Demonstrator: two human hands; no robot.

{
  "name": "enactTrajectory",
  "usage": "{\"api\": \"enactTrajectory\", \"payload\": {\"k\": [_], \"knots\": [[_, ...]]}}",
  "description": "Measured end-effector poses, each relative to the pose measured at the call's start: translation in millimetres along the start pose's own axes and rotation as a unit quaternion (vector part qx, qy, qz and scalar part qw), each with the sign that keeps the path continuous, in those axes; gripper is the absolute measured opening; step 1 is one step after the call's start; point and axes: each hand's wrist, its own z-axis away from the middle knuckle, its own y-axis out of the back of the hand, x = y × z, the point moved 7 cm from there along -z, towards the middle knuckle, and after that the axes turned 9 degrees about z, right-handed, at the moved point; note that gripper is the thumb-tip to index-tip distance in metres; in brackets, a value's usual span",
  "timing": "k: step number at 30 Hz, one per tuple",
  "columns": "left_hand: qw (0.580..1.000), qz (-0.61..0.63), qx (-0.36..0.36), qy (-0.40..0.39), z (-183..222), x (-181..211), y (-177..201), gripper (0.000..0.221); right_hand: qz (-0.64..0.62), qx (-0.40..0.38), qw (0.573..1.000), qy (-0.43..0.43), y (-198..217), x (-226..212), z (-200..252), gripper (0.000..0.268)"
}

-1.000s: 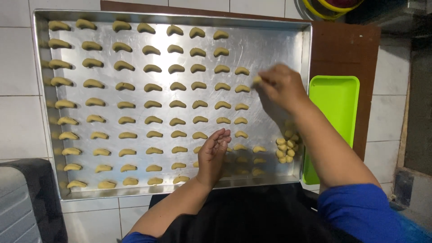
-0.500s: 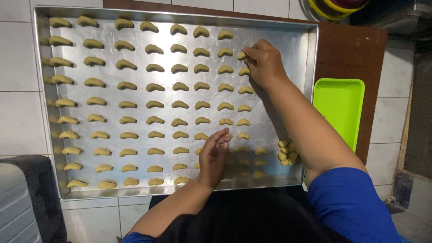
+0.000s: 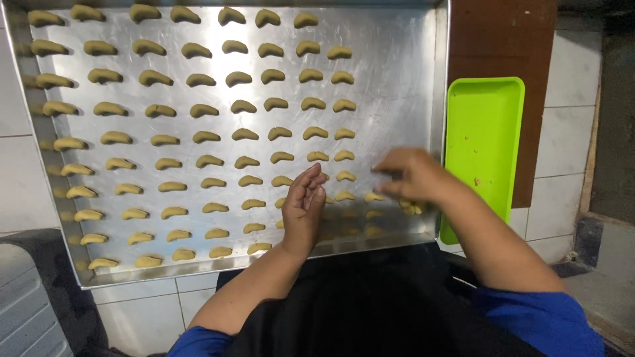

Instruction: Shaping small pieces of dough into crescent-shaped pastries and arranging them in rows on a baking tray.

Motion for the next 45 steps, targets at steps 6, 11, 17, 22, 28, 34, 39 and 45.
{"api": "enactTrajectory", "payload": {"k": [6,11,17,22,28,34,39,45], "knots": [[1.0,-0.007,-0.007,-0.018,1.0,3.3,-3.8,0.04,0.103,-0.108,0.988,-0.049,-41.0,2.2,26.2,0.025],[1.0,-0.003,-0.008,-0.018,-0.1,1.1,-1.3,0.04,0.07,-0.066,0.995,0.019,-27.7,-4.4,11.5,0.013],[1.0,0.012,0.005,0.006,-0.4,-4.7,1.9,0.042,0.094,0.181,0.978,0.036,41.1,41.2,-68.0,0.017],[1.0,0.005,0.015,0.019,-1.5,0.8,0.5,0.042,0.147,0.311,0.936,0.077,70.1,59.5,-150.9,0.018],[0.998,-0.062,0.0,-0.023,-1.8,19.0,-4.7,0.035,0.131,0.317,0.925,0.165,64.3,45.9,-202.3,0.029],[0.998,-0.057,-0.005,-0.031,-1.3,22.0,-6.6,0.035,0.165,0.318,0.914,0.189,57.9,44.8,-218.6,0.025],[0.998,-0.058,0.004,-0.005,-2.2,24.8,-7.4,0.035,0.131,0.315,0.927,0.155,74.3,20.2,-191.4,0.023],[0.998,-0.055,-0.013,-0.036,-1.4,13.1,-2.2,0.041,0.084,0.243,0.957,0.135,55.6,17.4,-178.0,0.025]]}}
